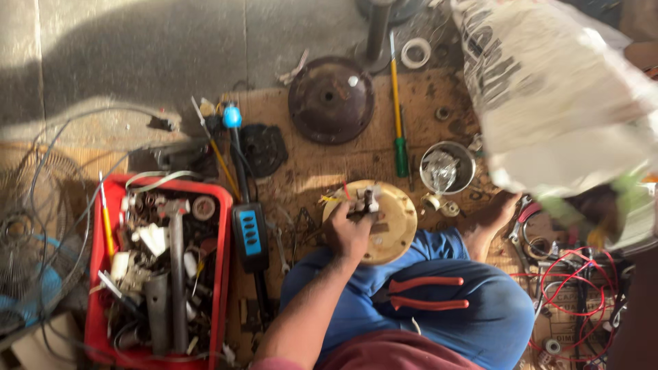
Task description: The person connects wires and secures components on a ceiling fan motor housing by hand and using a screwdriver, working over a cluttered workshop floor.
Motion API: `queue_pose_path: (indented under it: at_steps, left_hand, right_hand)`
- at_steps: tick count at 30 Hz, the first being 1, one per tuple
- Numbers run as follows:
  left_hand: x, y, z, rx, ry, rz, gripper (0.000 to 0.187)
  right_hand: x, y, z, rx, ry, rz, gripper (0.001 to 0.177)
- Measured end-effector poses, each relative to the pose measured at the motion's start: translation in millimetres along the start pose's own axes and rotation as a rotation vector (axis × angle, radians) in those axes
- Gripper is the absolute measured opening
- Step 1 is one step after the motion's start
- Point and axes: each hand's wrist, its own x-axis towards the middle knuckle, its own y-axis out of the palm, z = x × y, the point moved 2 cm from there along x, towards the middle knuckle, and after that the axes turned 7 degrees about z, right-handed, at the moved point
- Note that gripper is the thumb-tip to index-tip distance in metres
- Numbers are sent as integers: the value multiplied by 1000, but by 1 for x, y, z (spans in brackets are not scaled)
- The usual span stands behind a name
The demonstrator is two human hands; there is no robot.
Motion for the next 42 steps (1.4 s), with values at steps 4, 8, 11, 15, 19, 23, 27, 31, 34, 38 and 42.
queue_pose_path:
  at_steps: [4,8,11,15,19,23,27,31,34,38,42]
  left_hand:
    - [1,-1,0,90,-17,-2,36]
    - [0,-2,-3,80,-35,20,36]
    - [-1,0,1,-51,-29,32,37]
    - [-1,0,1,-8,46,11,34]
    - [2,-3,-2,13,-45,48,28]
    - [-4,-2,1,-72,60,49,26]
    - [-2,-3,1,-25,127,31,31]
    - [-4,-6,8,16,198,3,33]
    - [-4,-3,8,-25,108,33,31]
    - [-3,-4,8,-117,40,68,24]
    - [-2,-6,12,-34,-52,115,23]
  right_hand:
    - [-73,44,-10,-394,159,496,40]
    - [-129,68,48,-515,3,1067,36]
    - [-156,80,106,203,-739,1024,34]
    - [-53,175,127,664,-356,758,86]
    - [59,152,55,177,-108,176,86]
    - [87,46,-46,-29,-229,-138,89]
    - [90,2,-84,-326,-483,-289,81]
    - [101,-6,-92,24,-530,-280,73]
    - [108,-10,-94,4,-384,-311,65]
    - [99,-13,-108,-38,-271,-321,55]
    - [70,15,-102,-83,-170,-314,45]
